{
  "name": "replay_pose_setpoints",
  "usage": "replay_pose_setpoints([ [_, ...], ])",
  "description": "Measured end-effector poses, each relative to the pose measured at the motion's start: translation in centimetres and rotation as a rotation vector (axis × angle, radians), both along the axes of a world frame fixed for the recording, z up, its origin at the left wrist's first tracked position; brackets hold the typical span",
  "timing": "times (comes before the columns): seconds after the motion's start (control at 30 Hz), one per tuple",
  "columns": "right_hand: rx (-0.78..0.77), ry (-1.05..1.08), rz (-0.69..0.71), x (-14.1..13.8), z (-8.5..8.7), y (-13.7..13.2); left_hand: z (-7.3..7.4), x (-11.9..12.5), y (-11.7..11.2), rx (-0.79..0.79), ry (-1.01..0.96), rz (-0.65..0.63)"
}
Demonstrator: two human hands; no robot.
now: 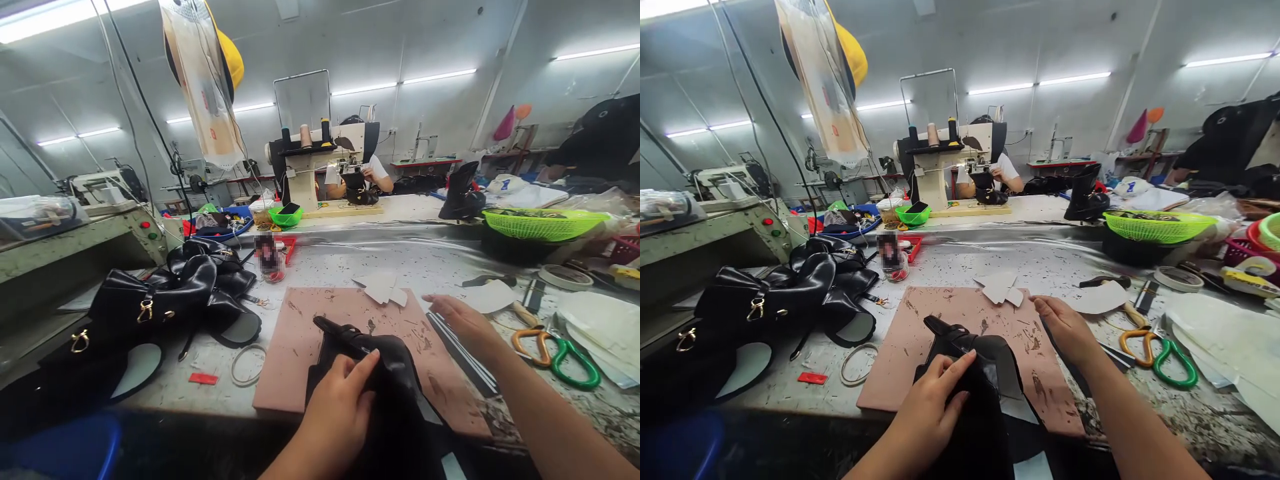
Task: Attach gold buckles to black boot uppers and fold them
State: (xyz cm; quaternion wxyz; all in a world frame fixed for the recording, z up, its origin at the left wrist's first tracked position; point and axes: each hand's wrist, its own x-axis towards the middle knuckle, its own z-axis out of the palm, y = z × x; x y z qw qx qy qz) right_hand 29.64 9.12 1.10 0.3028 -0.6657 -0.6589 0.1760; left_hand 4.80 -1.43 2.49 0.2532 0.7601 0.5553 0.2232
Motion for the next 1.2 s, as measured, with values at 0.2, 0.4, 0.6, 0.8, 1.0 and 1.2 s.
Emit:
replay_pose_setpoints([
  [0.2, 0.287, 0.223, 0.517, -6.5, 4.5, -6.5, 1.0, -0.1, 0.0, 0.120, -0.511, 0.100],
  [0.4, 0.415, 0.190, 0.537, -8.6, 5.1, -8.8, 1.3, 0.3, -0.4, -0.017, -0.724, 0.047],
  [0.6, 0.644, -0.021, 0.526, -9.5, 5.5, -9.4, 1.2, 0.2, -0.9, 0.117, -0.631, 0.058],
  [0.8, 0.872, -0.205, 0.461, -10.8, 5.8, -10.5, 1.0, 0.2, -1.4, 0.244, -0.622, 0.074],
  [1.0, 0.570, 0.393, 0.466, -10.0, 4.8, -9.8, 1.2, 0.5, -1.4, -0.094, -1.019, 0.126],
  [1.2, 0.052, 1.351, 0.303, -5.5, 4.9, -9.6, 1.7, -1.0, 0.1, -0.440, -1.435, 0.468],
])
